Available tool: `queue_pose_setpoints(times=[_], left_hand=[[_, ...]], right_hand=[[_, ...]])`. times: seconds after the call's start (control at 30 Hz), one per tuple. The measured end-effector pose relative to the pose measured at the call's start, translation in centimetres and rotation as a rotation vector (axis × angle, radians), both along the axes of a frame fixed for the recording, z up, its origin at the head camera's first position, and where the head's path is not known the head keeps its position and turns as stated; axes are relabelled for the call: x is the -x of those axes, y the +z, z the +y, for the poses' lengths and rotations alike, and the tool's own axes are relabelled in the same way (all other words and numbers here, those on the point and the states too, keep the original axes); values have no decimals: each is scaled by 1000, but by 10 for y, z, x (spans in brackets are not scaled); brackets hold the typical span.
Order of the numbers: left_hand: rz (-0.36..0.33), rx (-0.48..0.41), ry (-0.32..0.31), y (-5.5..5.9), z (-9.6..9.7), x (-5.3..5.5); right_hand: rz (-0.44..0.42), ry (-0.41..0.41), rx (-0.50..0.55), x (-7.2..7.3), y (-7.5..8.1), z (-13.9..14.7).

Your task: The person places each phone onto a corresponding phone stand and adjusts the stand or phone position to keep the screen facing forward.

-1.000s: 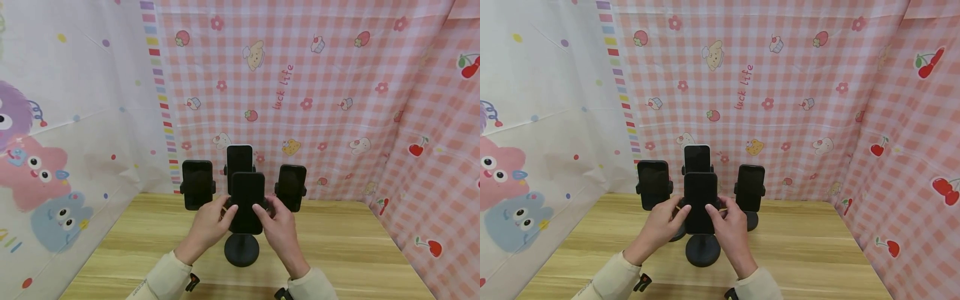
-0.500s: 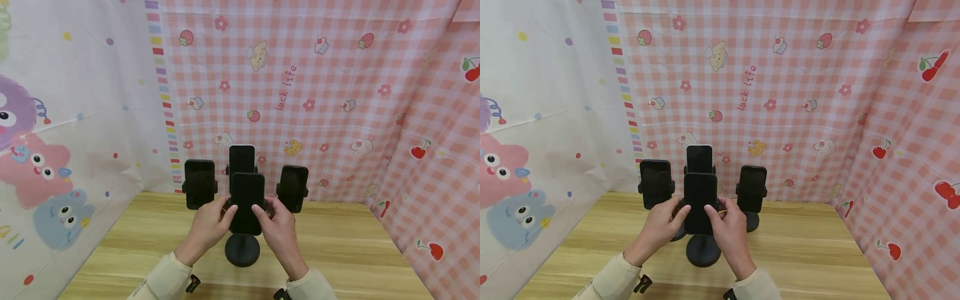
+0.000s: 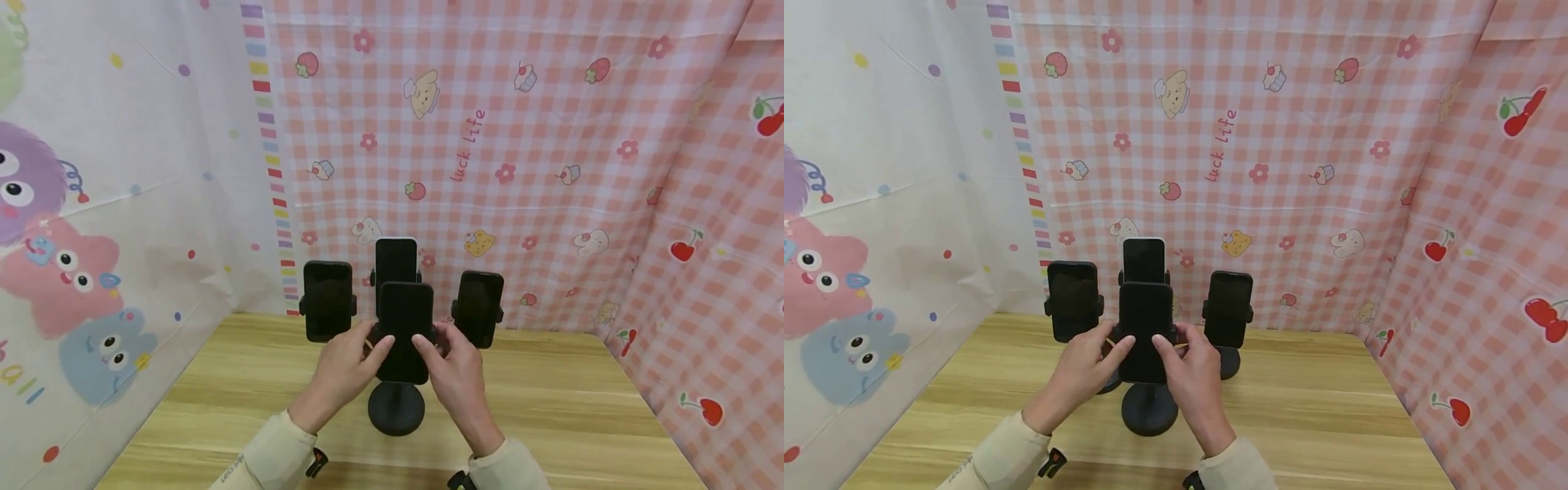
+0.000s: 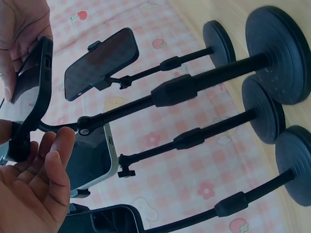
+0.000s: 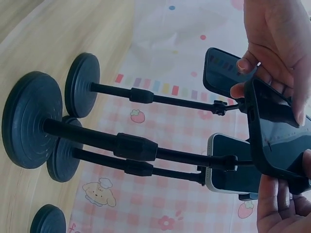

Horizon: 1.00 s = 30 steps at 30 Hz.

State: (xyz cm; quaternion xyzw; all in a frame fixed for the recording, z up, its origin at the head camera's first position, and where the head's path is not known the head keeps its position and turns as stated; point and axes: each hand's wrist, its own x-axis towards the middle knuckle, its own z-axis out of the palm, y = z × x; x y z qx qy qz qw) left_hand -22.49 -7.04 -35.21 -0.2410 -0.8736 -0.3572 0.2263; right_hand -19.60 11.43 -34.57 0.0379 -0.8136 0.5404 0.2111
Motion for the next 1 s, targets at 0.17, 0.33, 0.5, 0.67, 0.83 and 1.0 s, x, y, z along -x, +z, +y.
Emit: queue_pose_setpoints(times=[0.17,0.33,0.5,0.67,0.83,1.0], left_hand=[[1,-6,-4,2,4,-3],[-2,-13,-12,2,8,-1],[26,-6,12,-2,9,-1],[35,5,9,-8,9,-4],[40,42,1,-17,6,-8],[19,81,-3,-29,-2,-13]], right_hand=[[2,0,4,1,-1,3],[7,-16,21,2,-1,6],[-6,-9,37,0,-2,7],[14,-15,22,-2,-3,13],[12,-19,-19,-4,-3,20],[-3,-32,-48,-8,-9,25]])
